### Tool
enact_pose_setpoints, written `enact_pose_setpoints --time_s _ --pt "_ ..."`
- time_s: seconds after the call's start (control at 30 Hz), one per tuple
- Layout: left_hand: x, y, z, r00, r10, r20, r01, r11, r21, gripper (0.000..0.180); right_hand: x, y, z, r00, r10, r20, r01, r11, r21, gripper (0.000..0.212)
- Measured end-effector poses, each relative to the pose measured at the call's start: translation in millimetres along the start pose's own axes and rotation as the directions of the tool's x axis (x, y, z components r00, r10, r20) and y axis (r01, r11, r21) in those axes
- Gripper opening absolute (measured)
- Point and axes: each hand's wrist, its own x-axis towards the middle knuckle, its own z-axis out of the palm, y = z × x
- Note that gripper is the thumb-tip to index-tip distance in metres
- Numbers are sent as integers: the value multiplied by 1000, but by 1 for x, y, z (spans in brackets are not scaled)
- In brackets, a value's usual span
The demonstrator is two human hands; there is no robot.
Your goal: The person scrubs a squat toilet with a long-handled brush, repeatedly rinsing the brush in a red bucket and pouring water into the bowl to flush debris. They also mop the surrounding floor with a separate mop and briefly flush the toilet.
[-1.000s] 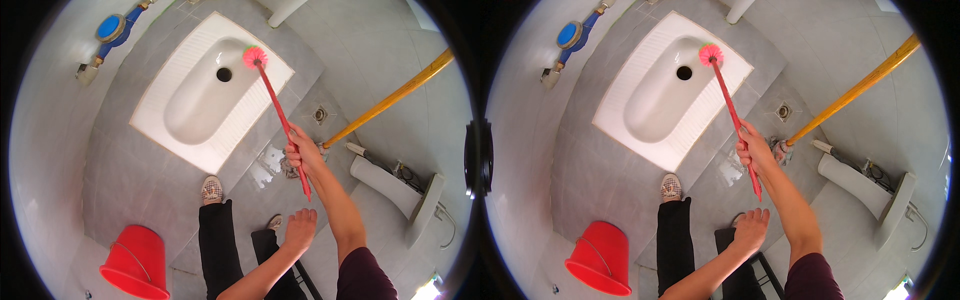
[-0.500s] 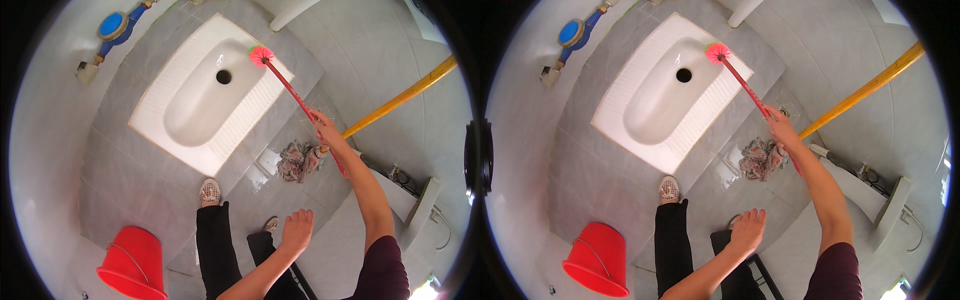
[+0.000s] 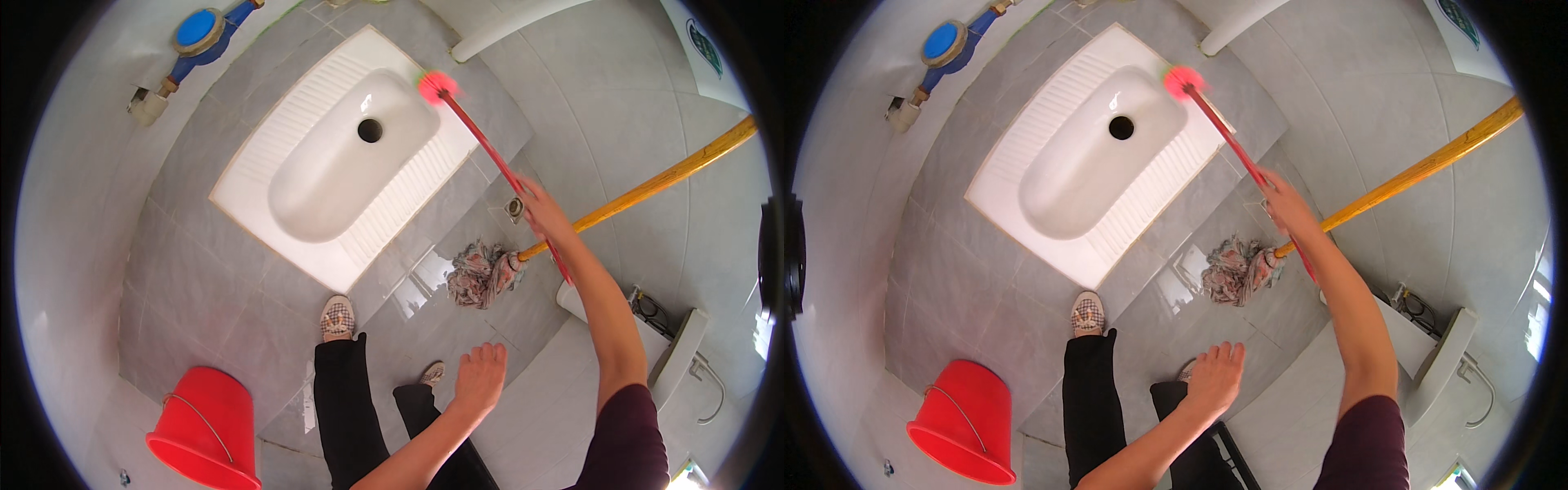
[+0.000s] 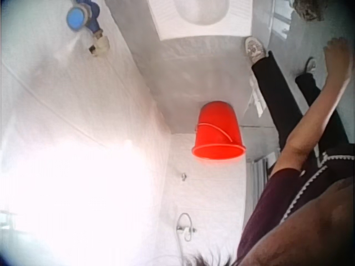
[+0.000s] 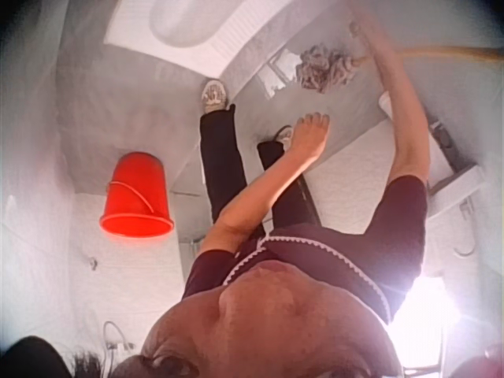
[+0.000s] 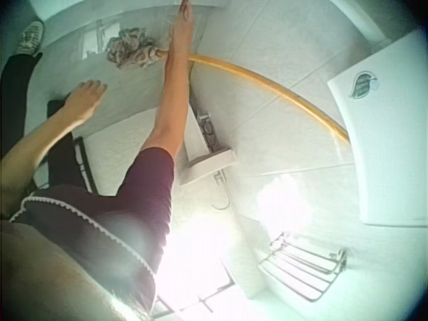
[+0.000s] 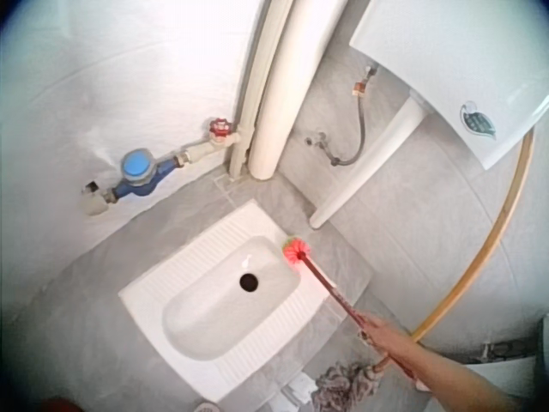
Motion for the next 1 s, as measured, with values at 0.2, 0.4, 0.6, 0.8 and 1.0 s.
enact_pose_setpoints --time_s 0.2,0.4,0.6,0.8,1.0 --pt "3 -5 5 1000 7 -21 -7 1000 -10 31 52 -91 35 993 -85 -87 93 992 88 39" --pt "5 -4 1 997 8 -82 -8 1000 1 33 80 -121 31 994 -69 -81 85 975 206 41" --pt "6 -11 -6 998 -48 -51 48 999 -11 35 21 -11 78 981 -183 -64 185 982 31 41" --pt "6 -4 2 996 -23 -83 21 999 -24 34 33 -53 29 987 -146 -67 154 976 155 43" --pt "0 0 16 998 -22 -65 22 1000 -1 31 45 -48 94 989 -111 -93 124 982 144 44"
